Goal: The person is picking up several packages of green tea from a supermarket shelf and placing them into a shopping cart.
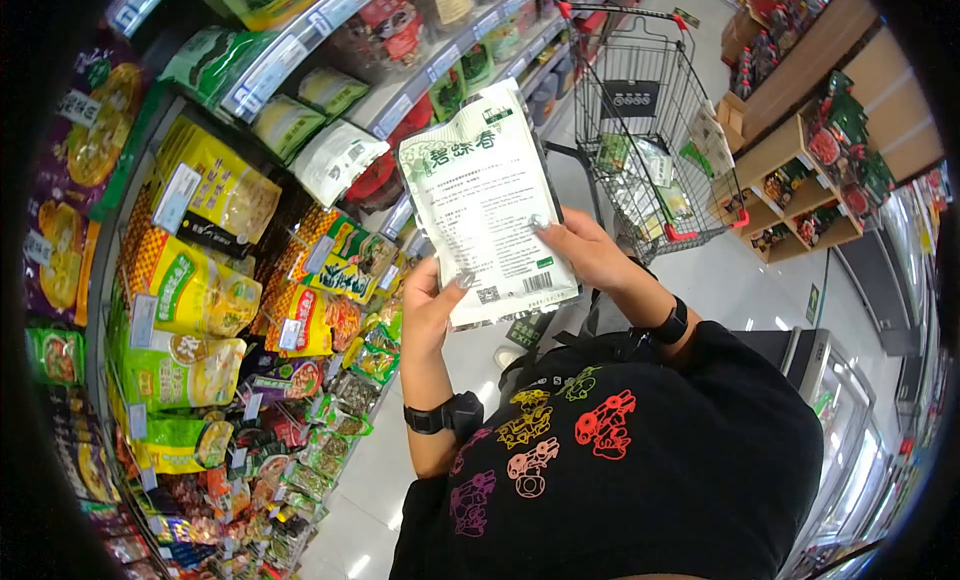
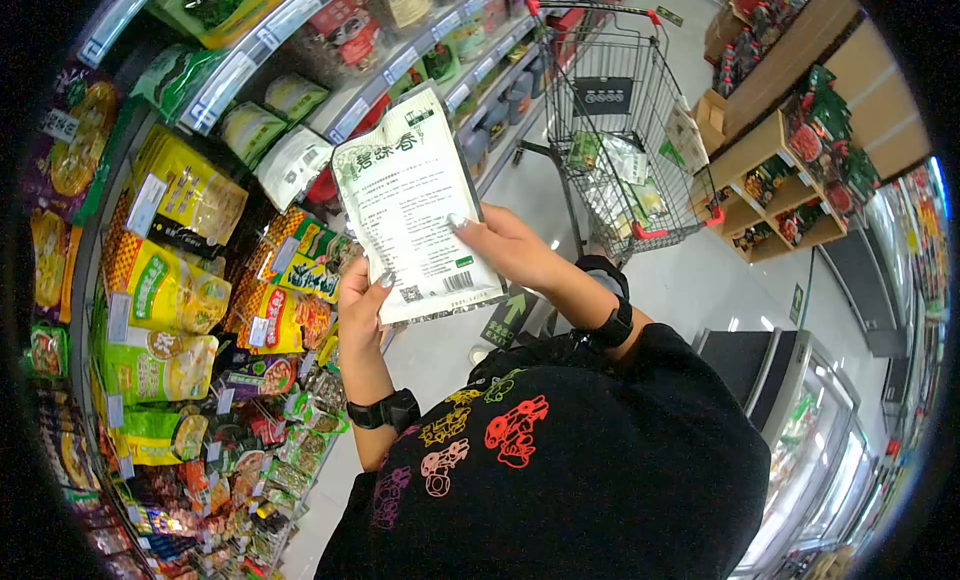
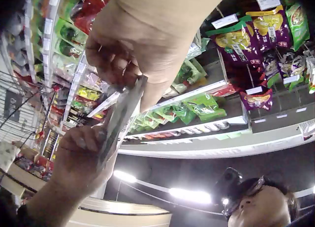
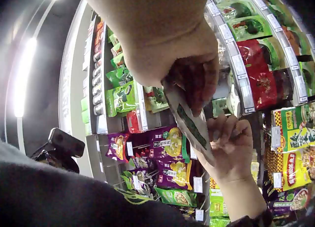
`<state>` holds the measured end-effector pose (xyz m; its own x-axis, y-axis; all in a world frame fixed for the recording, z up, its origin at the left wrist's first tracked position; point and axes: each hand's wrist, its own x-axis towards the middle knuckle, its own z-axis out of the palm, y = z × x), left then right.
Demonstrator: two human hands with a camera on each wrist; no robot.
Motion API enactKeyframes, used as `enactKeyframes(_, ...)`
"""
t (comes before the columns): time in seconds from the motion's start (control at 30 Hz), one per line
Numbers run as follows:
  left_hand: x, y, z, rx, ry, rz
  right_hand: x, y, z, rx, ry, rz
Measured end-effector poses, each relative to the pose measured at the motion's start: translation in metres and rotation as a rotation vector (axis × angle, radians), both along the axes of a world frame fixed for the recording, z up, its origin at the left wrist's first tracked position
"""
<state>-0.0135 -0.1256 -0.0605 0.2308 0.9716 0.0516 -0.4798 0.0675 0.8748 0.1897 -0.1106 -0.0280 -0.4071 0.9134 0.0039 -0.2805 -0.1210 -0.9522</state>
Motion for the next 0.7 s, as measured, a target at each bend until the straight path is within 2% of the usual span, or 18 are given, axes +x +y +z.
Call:
enactKeyframes(0.1,-0.007,-0.002,0.003,-0.011,0.006,0.033,-0.005,0.005,0.0,-0.003,-0.008,0.059)
enactKeyframes(0.37,-0.01,0.004,0.004,0.033,0.022,0.103,-0.013,0.019,-0.001,-0.013,-0.039,0.06)
enactKeyframes(0.6,-0.004,0.015,0.001,0.053,0.036,0.092,-0.007,0.026,-0.004,0.008,-0.038,0.057)
enactKeyframes(0.7,-0.003,0.02,0.002,0.09,0.113,0.083,-0.001,0.03,-0.009,0.071,-0.052,0.07)
